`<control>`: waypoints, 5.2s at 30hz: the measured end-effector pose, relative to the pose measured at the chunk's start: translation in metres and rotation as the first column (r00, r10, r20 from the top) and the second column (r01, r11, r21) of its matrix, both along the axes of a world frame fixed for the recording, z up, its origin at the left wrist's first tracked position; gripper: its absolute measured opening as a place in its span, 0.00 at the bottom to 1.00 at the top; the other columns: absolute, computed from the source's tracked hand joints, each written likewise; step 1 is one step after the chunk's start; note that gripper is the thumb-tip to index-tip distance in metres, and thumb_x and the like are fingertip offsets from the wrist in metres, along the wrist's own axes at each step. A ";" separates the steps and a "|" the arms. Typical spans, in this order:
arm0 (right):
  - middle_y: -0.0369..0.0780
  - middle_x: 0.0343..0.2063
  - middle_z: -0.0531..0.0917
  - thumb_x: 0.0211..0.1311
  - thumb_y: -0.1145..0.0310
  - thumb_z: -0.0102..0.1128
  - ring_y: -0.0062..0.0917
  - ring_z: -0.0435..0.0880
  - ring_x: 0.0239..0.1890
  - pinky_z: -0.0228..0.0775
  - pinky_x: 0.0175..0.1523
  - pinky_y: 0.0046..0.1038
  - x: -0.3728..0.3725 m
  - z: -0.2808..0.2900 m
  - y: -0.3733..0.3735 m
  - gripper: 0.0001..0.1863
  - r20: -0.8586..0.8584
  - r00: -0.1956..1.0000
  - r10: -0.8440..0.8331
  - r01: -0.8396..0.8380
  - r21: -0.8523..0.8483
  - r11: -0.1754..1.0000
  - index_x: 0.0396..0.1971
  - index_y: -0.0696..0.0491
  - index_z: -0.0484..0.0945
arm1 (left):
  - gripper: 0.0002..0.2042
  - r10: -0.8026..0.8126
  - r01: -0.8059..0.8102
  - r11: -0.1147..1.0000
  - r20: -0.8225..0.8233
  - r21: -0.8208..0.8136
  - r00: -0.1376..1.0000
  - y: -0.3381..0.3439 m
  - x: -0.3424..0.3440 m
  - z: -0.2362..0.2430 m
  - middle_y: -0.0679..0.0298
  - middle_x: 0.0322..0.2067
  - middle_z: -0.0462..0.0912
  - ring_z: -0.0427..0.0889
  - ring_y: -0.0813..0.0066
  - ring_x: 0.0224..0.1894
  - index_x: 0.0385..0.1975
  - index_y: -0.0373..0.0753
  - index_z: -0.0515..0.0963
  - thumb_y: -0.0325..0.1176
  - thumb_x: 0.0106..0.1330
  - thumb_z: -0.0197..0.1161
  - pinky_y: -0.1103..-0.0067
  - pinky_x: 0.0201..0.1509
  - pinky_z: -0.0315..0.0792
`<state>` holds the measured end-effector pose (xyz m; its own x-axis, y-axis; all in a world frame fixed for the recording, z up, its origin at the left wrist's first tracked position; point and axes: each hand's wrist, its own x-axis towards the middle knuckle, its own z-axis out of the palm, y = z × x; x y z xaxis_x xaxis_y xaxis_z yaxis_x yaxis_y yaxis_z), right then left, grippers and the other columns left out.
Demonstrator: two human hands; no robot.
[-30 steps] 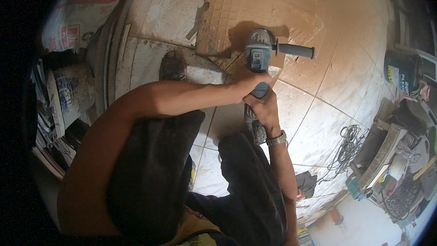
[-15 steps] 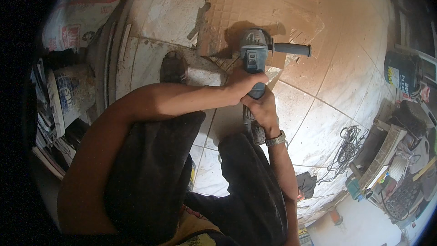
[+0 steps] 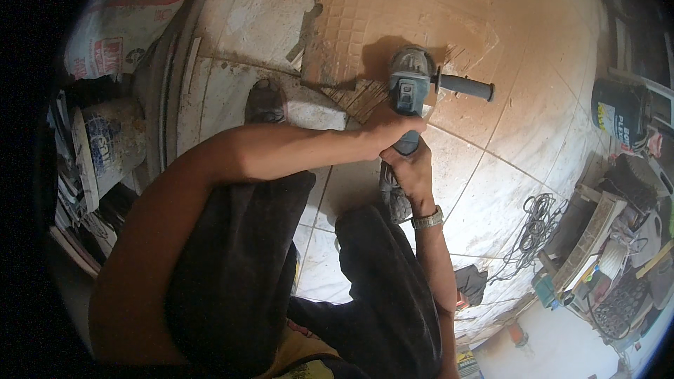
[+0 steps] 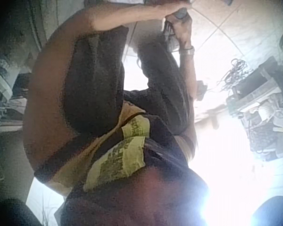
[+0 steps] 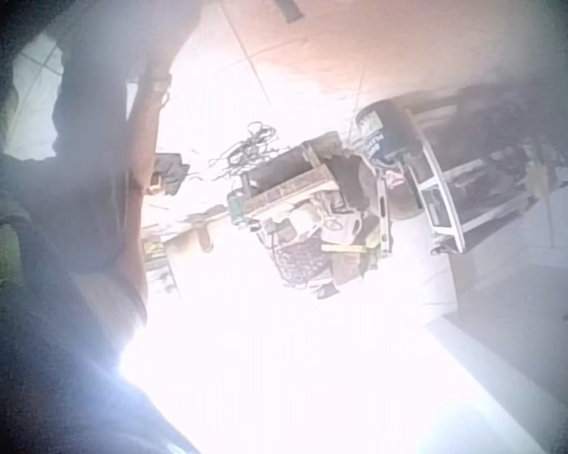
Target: The person grinds and shapes a tile using an angle grinder, repositioning the tile by hand.
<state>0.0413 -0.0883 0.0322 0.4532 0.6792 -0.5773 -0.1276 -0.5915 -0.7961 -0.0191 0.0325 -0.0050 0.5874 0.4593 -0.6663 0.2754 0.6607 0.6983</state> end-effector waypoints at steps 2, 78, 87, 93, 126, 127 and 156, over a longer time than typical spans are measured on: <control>0.37 0.38 0.88 0.59 0.69 0.77 0.21 0.84 0.38 0.77 0.45 0.26 -0.001 -0.005 0.001 0.21 -0.011 1.000 0.020 -0.019 0.031 0.999 0.48 0.62 0.80 | 0.16 0.008 -0.008 1.000 -0.019 0.011 1.000 0.002 -0.004 0.002 0.61 0.31 0.86 0.84 0.72 0.32 0.32 0.34 0.83 0.39 0.50 0.77 0.71 0.38 0.79; 0.40 0.40 0.89 0.59 0.64 0.78 0.23 0.87 0.41 0.80 0.49 0.29 -0.012 -0.005 -0.027 0.24 0.023 0.991 0.128 -0.128 -0.030 0.991 0.50 0.62 0.80 | 0.16 0.084 -0.088 0.994 -0.055 -0.063 0.995 -0.025 -0.027 0.008 0.63 0.35 0.86 0.83 0.75 0.36 0.37 0.37 0.82 0.36 0.53 0.79 0.72 0.42 0.79; 0.36 0.38 0.87 0.61 0.65 0.75 0.20 0.83 0.37 0.77 0.44 0.26 -0.011 -0.014 -0.034 0.22 0.014 1.000 0.026 -0.026 -0.024 0.999 0.49 0.62 0.79 | 0.19 -0.117 0.114 0.992 -0.070 -0.049 0.991 -0.015 -0.016 0.006 0.62 0.35 0.86 0.83 0.72 0.37 0.41 0.35 0.83 0.38 0.52 0.78 0.72 0.43 0.78; 0.38 0.39 0.88 0.60 0.65 0.77 0.21 0.85 0.39 0.79 0.46 0.28 -0.012 -0.012 -0.016 0.23 -0.022 0.996 0.090 -0.088 0.074 0.993 0.49 0.62 0.79 | 0.19 0.074 -0.073 0.994 0.017 -0.076 0.997 -0.012 -0.025 0.004 0.62 0.36 0.85 0.83 0.71 0.37 0.40 0.36 0.81 0.37 0.53 0.78 0.71 0.43 0.78; 0.42 0.41 0.90 0.56 0.66 0.78 0.26 0.88 0.43 0.79 0.51 0.30 0.001 -0.006 0.015 0.25 -0.008 0.982 0.187 -0.187 -0.011 0.982 0.50 0.64 0.81 | 0.15 0.130 -0.133 0.991 -0.085 -0.029 0.988 0.016 -0.026 0.026 0.62 0.32 0.86 0.85 0.72 0.35 0.36 0.35 0.82 0.36 0.52 0.76 0.72 0.41 0.79; 0.42 0.41 0.90 0.56 0.66 0.78 0.26 0.88 0.43 0.79 0.51 0.30 -0.001 -0.004 0.018 0.25 -0.010 0.982 0.188 -0.189 -0.008 0.982 0.50 0.64 0.81 | 0.15 0.132 -0.134 0.991 -0.086 -0.027 0.988 0.016 -0.026 0.024 0.62 0.32 0.86 0.85 0.72 0.35 0.36 0.35 0.82 0.36 0.52 0.76 0.72 0.41 0.79; 0.41 0.38 0.90 0.58 0.64 0.79 0.25 0.87 0.39 0.80 0.47 0.28 0.018 -0.010 0.042 0.23 -0.007 0.997 0.081 -0.080 0.074 0.994 0.48 0.63 0.82 | 0.16 -0.089 0.076 0.991 -0.119 -0.111 0.989 0.052 0.000 0.018 0.63 0.30 0.84 0.82 0.72 0.31 0.36 0.34 0.84 0.38 0.54 0.77 0.71 0.35 0.77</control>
